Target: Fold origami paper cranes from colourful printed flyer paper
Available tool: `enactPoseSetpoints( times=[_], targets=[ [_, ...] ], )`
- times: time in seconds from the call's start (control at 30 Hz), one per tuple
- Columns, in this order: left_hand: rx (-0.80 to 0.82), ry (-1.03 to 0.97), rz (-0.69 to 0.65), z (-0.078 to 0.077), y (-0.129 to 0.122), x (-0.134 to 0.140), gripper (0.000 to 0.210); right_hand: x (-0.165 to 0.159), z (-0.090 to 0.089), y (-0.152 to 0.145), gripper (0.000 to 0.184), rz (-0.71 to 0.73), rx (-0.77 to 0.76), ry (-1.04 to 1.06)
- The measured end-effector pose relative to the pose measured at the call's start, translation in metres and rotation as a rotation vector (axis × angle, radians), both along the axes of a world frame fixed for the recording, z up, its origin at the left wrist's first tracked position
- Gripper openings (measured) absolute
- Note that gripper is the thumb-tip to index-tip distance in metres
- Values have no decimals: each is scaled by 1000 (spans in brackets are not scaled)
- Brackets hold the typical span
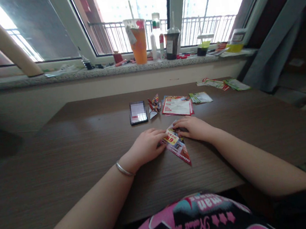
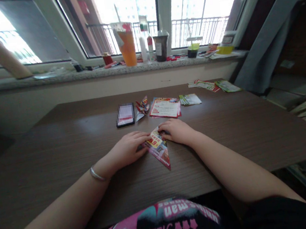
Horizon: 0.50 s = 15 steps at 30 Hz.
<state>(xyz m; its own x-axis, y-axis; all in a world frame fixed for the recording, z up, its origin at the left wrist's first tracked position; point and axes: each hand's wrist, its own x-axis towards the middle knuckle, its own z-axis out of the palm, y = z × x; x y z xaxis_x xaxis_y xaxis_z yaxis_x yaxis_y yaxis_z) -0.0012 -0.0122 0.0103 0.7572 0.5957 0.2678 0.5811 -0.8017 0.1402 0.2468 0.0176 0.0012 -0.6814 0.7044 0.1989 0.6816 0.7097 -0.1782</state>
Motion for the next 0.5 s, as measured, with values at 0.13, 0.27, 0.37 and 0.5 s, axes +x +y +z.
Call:
enactPoseSetpoints(
  times=[0.13, 0.27, 0.37, 0.5],
  targets=[
    [-30, 26, -33, 2, -1, -2, 38, 0, -4, 0, 32, 44, 47, 23],
    [-9, 95, 51, 1, -4, -2, 37, -3, 1, -5, 29, 40, 101, 20],
    [13, 138, 66, 3, -8, -3, 36, -5, 8, -10, 21, -10, 96, 34],
    [45, 252, 66, 12, -15, -3, 32, -9, 16, -16, 24, 22, 42, 36]
  ],
)
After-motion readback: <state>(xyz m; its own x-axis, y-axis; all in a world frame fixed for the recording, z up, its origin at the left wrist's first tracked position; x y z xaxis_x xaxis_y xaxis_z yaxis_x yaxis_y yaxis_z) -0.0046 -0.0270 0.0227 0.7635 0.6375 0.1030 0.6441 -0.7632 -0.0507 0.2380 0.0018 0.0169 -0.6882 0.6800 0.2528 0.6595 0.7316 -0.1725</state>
